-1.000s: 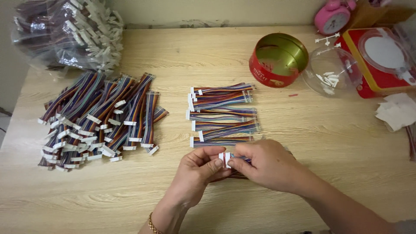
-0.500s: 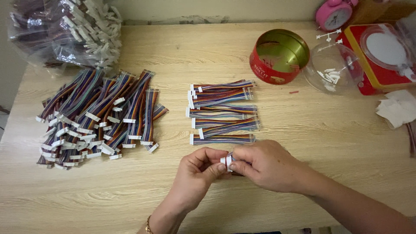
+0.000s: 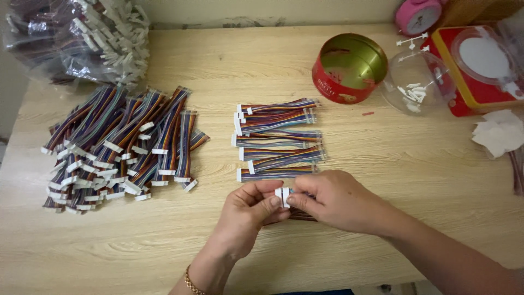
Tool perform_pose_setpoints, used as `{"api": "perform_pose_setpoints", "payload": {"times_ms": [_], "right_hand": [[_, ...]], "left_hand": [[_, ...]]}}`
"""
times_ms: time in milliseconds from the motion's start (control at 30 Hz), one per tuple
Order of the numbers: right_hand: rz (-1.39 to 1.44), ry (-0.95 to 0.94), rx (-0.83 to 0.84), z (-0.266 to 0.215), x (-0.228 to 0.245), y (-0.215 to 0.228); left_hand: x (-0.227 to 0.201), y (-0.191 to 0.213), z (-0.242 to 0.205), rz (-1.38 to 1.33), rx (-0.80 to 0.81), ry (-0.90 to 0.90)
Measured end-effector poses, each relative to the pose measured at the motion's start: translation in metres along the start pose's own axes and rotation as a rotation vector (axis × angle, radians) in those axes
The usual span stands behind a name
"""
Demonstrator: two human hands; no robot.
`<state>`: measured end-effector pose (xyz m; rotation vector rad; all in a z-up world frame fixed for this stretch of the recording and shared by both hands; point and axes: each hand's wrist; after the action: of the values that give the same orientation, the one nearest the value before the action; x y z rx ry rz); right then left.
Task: The person repeatedly picks up flat ribbon cables and small white plastic connectors from a table, aligns the connector with the cable end, and presses it on. Finished cables are placed in a growing stack on the table.
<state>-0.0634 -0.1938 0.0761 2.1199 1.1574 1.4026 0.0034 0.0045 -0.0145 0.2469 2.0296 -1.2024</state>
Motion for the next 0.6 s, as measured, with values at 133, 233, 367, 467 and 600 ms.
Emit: {"api": "perform_pose_setpoints", "payload": {"times_ms": [133, 233, 367, 467, 600], "right_hand": [[0.085, -0.097, 0.014, -0.005, -0.005, 0.01], [0.255, -0.033, -0.066, -0.008, -0.03, 0.009], [0.419, -0.066, -0.191, -0.013, -0.045, 0.007], [0.265, -0.042, -0.201, -0.01, -0.035, 0.0], [0.172, -0.124, 0.061, -0.002, -0.027, -0.004]], "left_hand": [[-0.01, 0.003, 0.001, -0.097, -0.045, 0.036], [-0.016, 0.008, -0.004, -0.112, -0.055, 0.037], [-0.018, 0.018, -0.011, -0.024, -0.142, 0.029], [-0.014, 0.018, -0.017, 0.033, -0.128, 0.015], [-0.013, 0.015, -0.022, 0.259, -0.158, -0.01]]}}
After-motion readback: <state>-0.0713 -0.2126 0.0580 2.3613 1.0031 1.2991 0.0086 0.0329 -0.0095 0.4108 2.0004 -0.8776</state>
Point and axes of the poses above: each hand's wrist, its own z-axis towards the middle knuckle, its own y-axis out of the back of the hand, x = y × z, and after that the axes turned 11 degrees about x, right-handed
